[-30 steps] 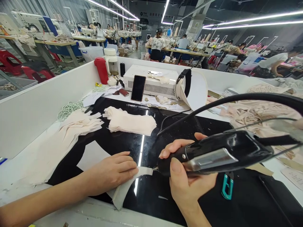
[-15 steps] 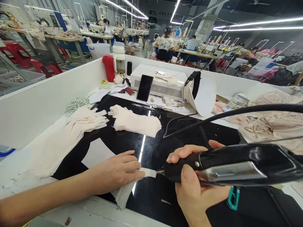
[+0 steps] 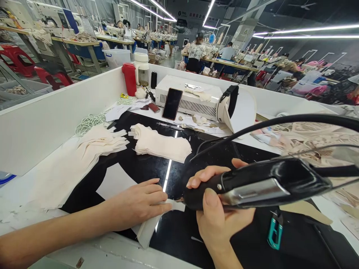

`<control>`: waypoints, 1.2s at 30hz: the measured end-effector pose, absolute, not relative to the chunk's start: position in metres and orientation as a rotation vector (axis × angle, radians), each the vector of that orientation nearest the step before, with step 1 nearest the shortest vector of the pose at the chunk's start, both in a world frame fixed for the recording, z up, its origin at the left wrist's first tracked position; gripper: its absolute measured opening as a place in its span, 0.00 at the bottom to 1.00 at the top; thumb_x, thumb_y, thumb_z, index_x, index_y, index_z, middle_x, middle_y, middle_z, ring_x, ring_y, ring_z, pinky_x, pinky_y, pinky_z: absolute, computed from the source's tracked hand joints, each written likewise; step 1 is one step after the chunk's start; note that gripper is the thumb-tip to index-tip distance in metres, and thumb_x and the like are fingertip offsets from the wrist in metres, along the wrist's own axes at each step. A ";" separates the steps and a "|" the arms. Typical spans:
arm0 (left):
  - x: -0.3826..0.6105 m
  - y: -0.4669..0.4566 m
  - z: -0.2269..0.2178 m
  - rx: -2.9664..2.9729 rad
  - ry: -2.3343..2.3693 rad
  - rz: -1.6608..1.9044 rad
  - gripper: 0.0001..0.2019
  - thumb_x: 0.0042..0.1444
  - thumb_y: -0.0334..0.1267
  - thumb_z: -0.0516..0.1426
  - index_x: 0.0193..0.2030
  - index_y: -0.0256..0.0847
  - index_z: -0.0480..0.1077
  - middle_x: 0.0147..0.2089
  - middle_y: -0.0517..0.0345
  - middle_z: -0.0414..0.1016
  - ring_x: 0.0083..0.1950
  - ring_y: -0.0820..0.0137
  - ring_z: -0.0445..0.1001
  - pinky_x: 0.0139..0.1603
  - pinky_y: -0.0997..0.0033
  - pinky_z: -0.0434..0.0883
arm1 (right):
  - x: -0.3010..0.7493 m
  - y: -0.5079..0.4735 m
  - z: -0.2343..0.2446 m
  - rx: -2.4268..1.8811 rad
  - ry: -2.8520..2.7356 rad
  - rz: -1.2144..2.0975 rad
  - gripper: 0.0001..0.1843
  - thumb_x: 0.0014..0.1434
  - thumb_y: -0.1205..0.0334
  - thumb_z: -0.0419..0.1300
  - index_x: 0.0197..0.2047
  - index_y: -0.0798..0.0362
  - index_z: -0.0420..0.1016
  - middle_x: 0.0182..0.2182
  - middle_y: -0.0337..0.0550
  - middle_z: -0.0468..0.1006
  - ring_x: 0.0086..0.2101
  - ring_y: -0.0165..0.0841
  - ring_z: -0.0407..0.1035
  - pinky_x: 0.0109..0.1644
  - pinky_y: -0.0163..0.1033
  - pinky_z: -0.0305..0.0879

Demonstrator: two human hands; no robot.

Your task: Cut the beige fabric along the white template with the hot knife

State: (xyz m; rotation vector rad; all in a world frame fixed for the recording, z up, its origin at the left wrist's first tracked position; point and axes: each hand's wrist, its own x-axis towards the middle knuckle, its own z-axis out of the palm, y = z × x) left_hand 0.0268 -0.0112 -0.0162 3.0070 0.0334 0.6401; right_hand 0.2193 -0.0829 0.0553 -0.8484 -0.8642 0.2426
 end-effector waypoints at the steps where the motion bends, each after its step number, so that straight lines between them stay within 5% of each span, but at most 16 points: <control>1: 0.027 -0.011 -0.016 3.009 0.037 0.637 0.08 0.80 0.28 0.60 0.59 0.40 0.79 0.47 0.58 0.80 0.50 0.67 0.80 0.76 0.57 0.73 | 0.219 -0.082 0.054 -0.845 -0.870 0.245 0.28 0.58 0.55 0.82 0.58 0.44 0.79 0.32 0.30 0.82 0.24 0.34 0.75 0.27 0.42 0.78; 27: 0.025 -0.011 -0.017 2.999 0.031 0.628 0.09 0.78 0.28 0.63 0.60 0.41 0.79 0.50 0.55 0.81 0.53 0.64 0.80 0.77 0.55 0.73 | 0.224 -0.092 0.057 -0.870 -0.832 0.242 0.29 0.57 0.56 0.79 0.59 0.44 0.76 0.31 0.30 0.80 0.24 0.35 0.71 0.25 0.41 0.74; 36: 0.026 -0.011 -0.015 2.981 0.044 0.621 0.09 0.78 0.28 0.62 0.60 0.40 0.79 0.47 0.58 0.79 0.49 0.65 0.78 0.70 0.60 0.76 | 0.212 -0.095 0.056 -0.828 -0.895 0.281 0.27 0.60 0.56 0.81 0.58 0.43 0.79 0.31 0.31 0.82 0.23 0.35 0.73 0.25 0.41 0.74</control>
